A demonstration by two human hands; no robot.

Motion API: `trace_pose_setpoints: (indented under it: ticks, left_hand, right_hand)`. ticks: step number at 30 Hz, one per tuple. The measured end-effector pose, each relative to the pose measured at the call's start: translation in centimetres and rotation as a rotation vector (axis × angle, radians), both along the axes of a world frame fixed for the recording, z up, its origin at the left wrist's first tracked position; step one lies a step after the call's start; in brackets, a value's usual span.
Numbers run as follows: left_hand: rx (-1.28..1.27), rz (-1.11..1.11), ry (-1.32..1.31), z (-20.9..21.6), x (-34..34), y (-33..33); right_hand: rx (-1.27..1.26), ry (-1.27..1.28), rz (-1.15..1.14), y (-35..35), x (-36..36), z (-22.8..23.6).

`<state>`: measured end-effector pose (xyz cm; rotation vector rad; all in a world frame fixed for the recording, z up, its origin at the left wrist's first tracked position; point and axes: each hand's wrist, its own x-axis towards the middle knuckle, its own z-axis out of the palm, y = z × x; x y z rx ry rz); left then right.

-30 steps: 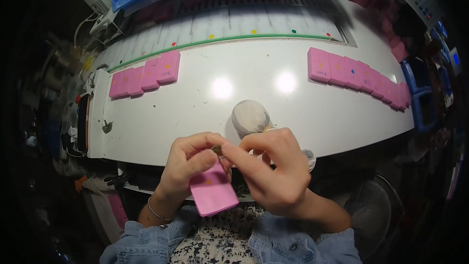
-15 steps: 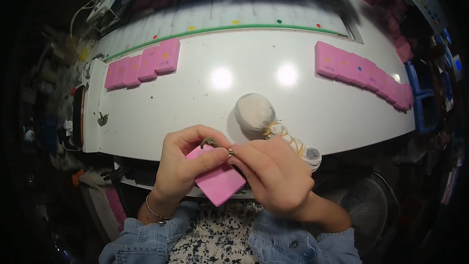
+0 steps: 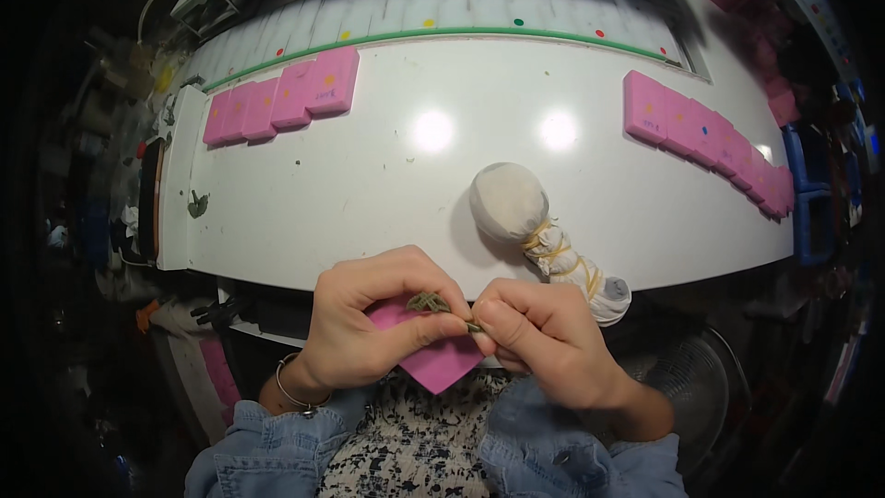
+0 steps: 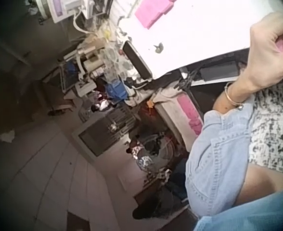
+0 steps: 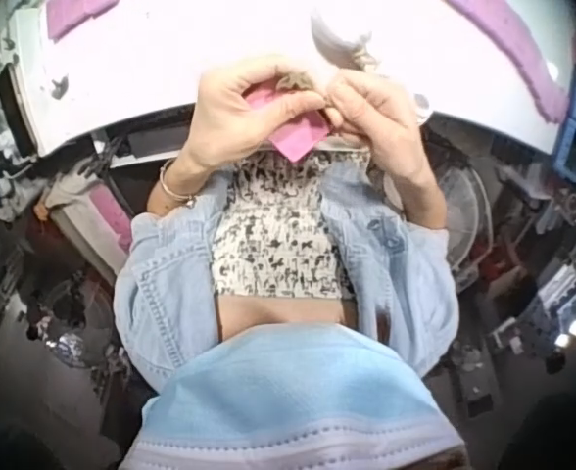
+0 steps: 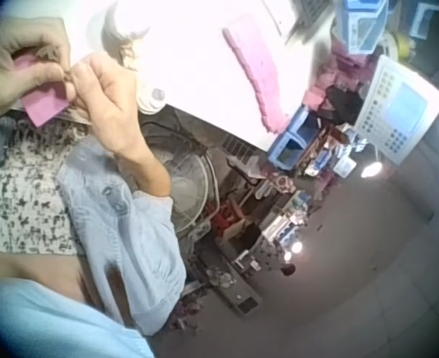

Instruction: Assembling small components by placing them into pink silicone molds and pressing them.

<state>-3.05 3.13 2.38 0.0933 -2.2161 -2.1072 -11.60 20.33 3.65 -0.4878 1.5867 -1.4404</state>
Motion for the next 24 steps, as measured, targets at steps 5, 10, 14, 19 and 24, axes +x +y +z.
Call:
trace_pose_setpoints:
  ticks: [5, 10, 14, 19, 24]
  left_hand:
    - [-0.003, -0.019, 0.057, 0.1, 0.0, 0.0]
    - [-0.002, 0.086, 0.079, -0.2, 0.6, -0.5]
    - [0.079, 0.075, 0.106, -0.6, 0.4, -0.4]
    - [0.003, 0.088, 0.166, -0.1, 0.6, -0.3]
    - [-0.072, 0.092, 0.148, 0.9, 0.6, -0.2]
  right_hand:
    - [-0.115, -0.726, 0.060, 0.8, -0.5, -0.5]
    - [0.278, 0.061, 0.205, 1.4, 0.4, 0.1]
    - [0.182, 0.728, 0.051, 0.8, 1.2, -0.6]
    - [-0.132, 0.201, -0.205, -0.6, 1.6, -0.4]
    - [-0.276, 0.085, -0.228, -0.8, 1.5, -1.0]
